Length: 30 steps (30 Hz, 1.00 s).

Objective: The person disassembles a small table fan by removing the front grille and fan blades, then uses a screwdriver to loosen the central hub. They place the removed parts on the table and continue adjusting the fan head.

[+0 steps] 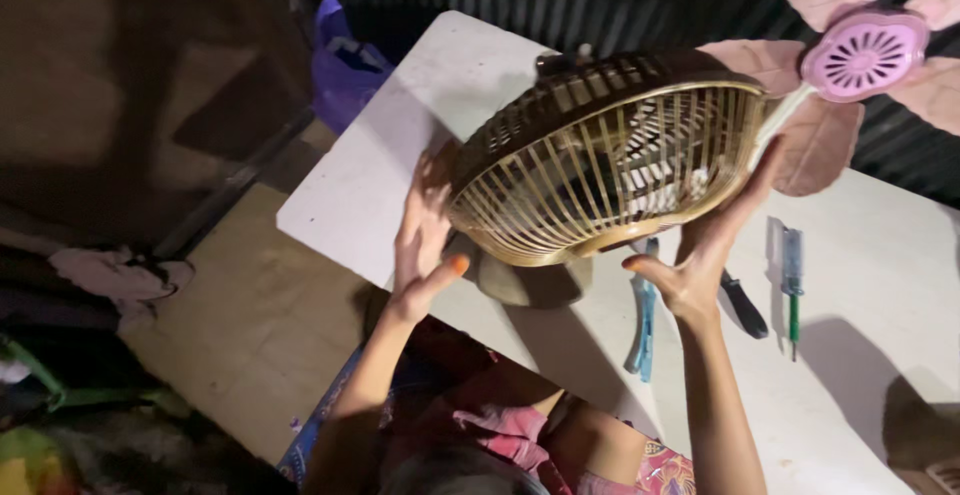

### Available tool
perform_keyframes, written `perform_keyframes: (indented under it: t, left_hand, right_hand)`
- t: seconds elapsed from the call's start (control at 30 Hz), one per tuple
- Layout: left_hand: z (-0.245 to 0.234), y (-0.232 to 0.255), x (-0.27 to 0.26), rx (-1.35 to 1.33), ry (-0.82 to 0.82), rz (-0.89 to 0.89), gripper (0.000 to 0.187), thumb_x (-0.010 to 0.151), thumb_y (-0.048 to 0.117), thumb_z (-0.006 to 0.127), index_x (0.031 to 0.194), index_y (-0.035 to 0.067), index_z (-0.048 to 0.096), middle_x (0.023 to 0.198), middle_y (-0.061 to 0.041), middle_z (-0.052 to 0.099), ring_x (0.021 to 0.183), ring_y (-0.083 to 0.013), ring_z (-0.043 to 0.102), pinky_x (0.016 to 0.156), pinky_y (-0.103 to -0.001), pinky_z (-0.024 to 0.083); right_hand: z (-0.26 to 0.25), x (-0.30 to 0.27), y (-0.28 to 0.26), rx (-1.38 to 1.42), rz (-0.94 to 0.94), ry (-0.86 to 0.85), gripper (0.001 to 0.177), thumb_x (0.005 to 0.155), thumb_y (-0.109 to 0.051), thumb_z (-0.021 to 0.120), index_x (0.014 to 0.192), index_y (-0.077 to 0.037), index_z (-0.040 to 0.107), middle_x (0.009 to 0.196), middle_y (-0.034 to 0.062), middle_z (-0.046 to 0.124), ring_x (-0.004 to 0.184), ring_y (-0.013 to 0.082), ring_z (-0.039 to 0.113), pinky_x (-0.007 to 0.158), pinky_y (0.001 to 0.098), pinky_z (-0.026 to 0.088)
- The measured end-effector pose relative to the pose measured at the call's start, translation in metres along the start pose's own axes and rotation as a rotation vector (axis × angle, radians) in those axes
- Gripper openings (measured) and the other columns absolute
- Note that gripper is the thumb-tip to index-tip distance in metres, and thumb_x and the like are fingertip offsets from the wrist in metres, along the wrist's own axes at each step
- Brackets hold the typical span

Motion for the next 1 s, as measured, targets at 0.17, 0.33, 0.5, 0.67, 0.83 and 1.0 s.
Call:
perform_keyframes:
  t: [0.17,0.33,0.5,0.67,0.83,1.0]
  left_hand:
    - [0.01,-0.013,0.007,-0.113,0.009,-0.14,0.096,0.091,0.023,0.082,0.168,0.011,0.026,0.173,-0.014,0.033,0.162,-0.0301,0.03,0.136,-0.057,0.022]
    - [0.013,0.011,0.029,-0.225,-0.021,-0.126,0.092,0.086,0.027,0.087,0.161,0.003,0.039,0.159,-0.016,0.046,0.149,-0.0286,0.044,0.13,-0.049,0.034]
    - [0.035,0.062,0.064,0.101,0.046,-0.107,0.099,0.083,0.044,0.084,0.16,0.001,0.038,0.153,-0.016,0.057,0.136,-0.0242,0.061,0.121,-0.045,0.048]
    - [0.032,0.073,0.083,-0.001,0.046,-0.171,0.092,0.081,0.037,0.087,0.155,-0.002,0.048,0.149,-0.018,0.063,0.139,-0.0281,0.063,0.121,-0.044,0.046]
    - [0.026,0.074,0.093,-0.036,0.019,-0.132,0.083,0.078,0.015,0.093,0.149,-0.003,0.054,0.151,-0.019,0.061,0.141,-0.0284,0.06,0.123,-0.042,0.043]
    - [0.036,0.079,0.1,-0.062,0.044,-0.164,0.073,0.077,0.011,0.092,0.141,-0.003,0.059,0.147,-0.015,0.065,0.137,-0.024,0.065,0.119,-0.039,0.048]
  right_hand:
    - [0.009,-0.011,0.017,-0.194,-0.016,0.027,0.159,0.058,-0.058,0.095,0.17,-0.011,-0.007,0.176,0.0116,0.004,0.163,0.0269,0.018,0.138,0.0415,0.02]
    - [0.005,-0.009,0.021,-0.16,0.029,0.032,0.159,0.057,-0.057,0.094,0.171,-0.009,-0.004,0.176,0.0124,0.009,0.163,0.0258,0.023,0.139,0.0402,0.022]
    - [0.014,-0.019,0.0,-0.205,0.066,0.08,0.152,0.064,-0.059,0.094,0.17,-0.007,-0.003,0.172,0.0163,0.015,0.159,0.0285,0.027,0.137,0.0409,0.025]
    - [0.02,-0.02,-0.014,-0.243,0.076,0.104,0.15,0.065,-0.059,0.092,0.169,-0.006,-0.001,0.174,0.0182,0.016,0.158,0.0291,0.027,0.136,0.0411,0.025]
    - [0.021,-0.023,-0.014,-0.188,0.096,0.094,0.151,0.066,-0.057,0.095,0.17,-0.007,-0.003,0.17,0.0166,0.018,0.158,0.0282,0.029,0.136,0.0406,0.026]
    - [0.021,-0.022,-0.012,-0.192,0.119,0.098,0.151,0.066,-0.057,0.095,0.169,-0.007,-0.003,0.17,0.0171,0.017,0.159,0.0288,0.029,0.137,0.0417,0.026]
Point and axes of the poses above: each hand's wrist, its own x-axis towards the middle knuckle, its own z-axis out of the palm, y = z × x, the point moved 2 cm from there along x, towards the middle knuckle
